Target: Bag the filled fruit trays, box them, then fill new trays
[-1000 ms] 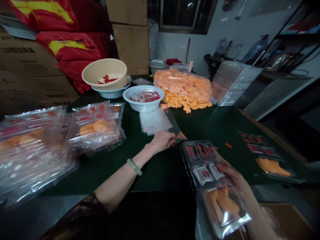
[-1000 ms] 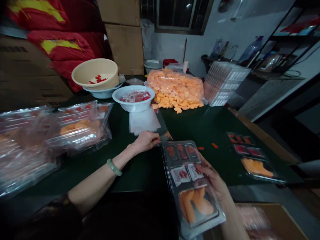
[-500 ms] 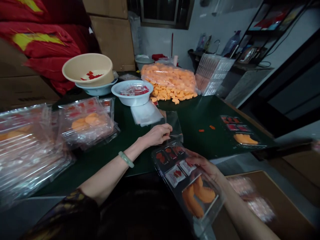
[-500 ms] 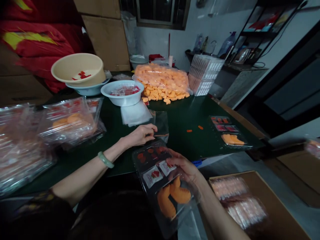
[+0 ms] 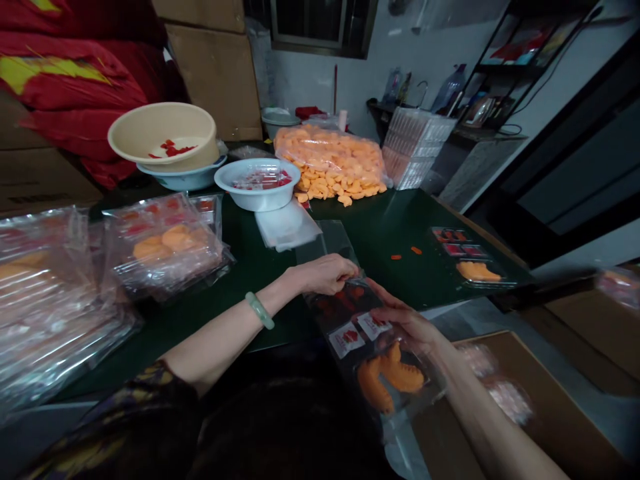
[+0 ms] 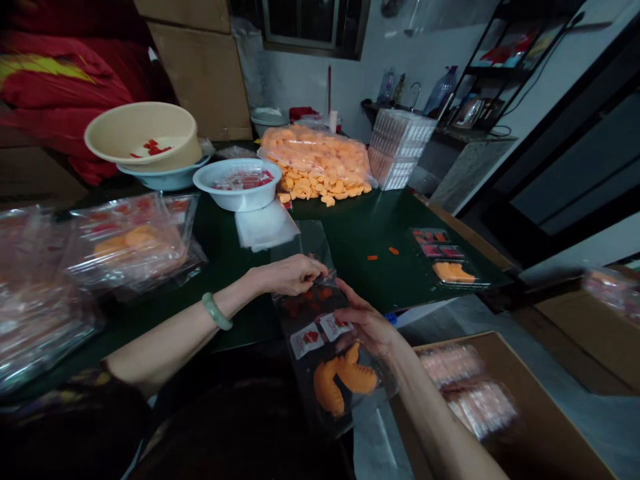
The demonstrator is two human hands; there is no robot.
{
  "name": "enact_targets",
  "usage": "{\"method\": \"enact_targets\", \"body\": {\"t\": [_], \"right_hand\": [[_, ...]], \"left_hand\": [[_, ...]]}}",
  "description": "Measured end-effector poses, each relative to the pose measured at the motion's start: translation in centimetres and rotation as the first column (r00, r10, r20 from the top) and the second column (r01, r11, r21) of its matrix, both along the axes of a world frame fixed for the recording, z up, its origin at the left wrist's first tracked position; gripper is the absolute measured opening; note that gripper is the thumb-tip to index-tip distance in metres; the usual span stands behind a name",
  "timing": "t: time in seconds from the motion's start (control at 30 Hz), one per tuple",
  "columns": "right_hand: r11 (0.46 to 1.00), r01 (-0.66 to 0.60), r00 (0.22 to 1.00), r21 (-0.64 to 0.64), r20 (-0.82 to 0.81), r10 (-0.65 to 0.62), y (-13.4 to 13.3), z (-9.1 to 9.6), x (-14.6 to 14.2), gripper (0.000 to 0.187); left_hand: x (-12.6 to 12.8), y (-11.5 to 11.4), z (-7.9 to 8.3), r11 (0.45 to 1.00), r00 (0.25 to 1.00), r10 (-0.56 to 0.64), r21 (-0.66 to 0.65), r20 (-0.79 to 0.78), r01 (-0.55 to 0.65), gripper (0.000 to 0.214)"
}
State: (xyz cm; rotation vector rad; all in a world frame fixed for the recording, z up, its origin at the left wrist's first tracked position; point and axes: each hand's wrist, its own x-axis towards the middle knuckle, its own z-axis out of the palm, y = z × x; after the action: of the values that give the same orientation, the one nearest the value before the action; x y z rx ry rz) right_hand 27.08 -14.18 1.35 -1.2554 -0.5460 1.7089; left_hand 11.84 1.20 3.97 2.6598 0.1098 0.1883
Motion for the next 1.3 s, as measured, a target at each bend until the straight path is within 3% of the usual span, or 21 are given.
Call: {"method": "enact_targets", "body": {"t": [0.1, 0.2, 0.33, 0.4, 0.6, 0.83, 0.93, 1.03, 1.13, 1.3], "right_hand": [[1.0, 0.019, 1.0, 0.019, -0.001, -0.019, -0.4, -0.6, -0.1, 0.084], [0.995, 0.086, 0.996, 0.043, -0.024, -0.085, -0.8, -1.4, -0.1, 0.084], [0.986, 0.158, 0.986, 0.058, -0.061, -0.155, -0.9, -2.0, -0.6, 0.087], [0.982, 0.18, 0.981, 0.064, -0.085, -0.175, -0.9, -2.2, -1.0, 0.088], [0.941, 0.326, 0.942, 0.087, -0.114, -0.316, -1.1, -2.3, -3.1, 0.083], [0.856, 0.513, 0.858, 0.063, -0.075, -0.509, -2.4, -1.9, -6.9, 0.074], [0.822, 0.569, 0.822, 0.026, -0.046, -0.567, -3.4, -1.9, -7.9, 0.077], [0.8, 0.6, 0.8, -0.017, 0.034, -0.599, -4.2, -2.0, -8.3, 0.077], [0.78, 0.626, 0.778, -0.027, 0.104, -0.62, -4.8, -2.3, -8.5, 0.075], [0.782, 0.619, 0.782, -0.074, 0.156, -0.604, -5.6, -3.2, -8.4, 0.056]], "left_hand": [[-0.6, -0.7, -0.2, 0.987, 0.996, 0.076, 0.143, -0.036, -0.07, 0.01], [-1.9, -1.6, -0.6, 0.901, 0.953, 0.304, 0.325, -0.001, -0.287, 0.012], [-3.4, -2.5, -1.0, 0.709, 0.748, 0.659, 0.392, -0.074, -0.586, 0.028], [-3.8, -2.5, -1.0, 0.673, 0.679, 0.723, 0.362, -0.132, -0.646, 0.035], [-5.4, -1.8, -1.2, 0.8, 0.773, 0.597, 0.094, -0.213, -0.592, 0.018], [-7.2, -3.3, -2.5, 0.814, 0.813, 0.577, -0.028, -0.079, -0.581, 0.013], [-7.5, -4.6, -2.7, 0.858, 0.853, 0.51, -0.006, -0.111, -0.513, 0.014], [-7.8, -5.3, -2.4, 0.901, 0.882, 0.434, 0.098, -0.183, -0.423, 0.016], [-8.0, -5.5, -1.9, 0.908, 0.872, 0.412, 0.191, -0.262, -0.372, 0.015], [-8.4, -5.7, -1.1, 0.91, 0.855, 0.408, 0.211, -0.321, -0.356, 0.014]]}}
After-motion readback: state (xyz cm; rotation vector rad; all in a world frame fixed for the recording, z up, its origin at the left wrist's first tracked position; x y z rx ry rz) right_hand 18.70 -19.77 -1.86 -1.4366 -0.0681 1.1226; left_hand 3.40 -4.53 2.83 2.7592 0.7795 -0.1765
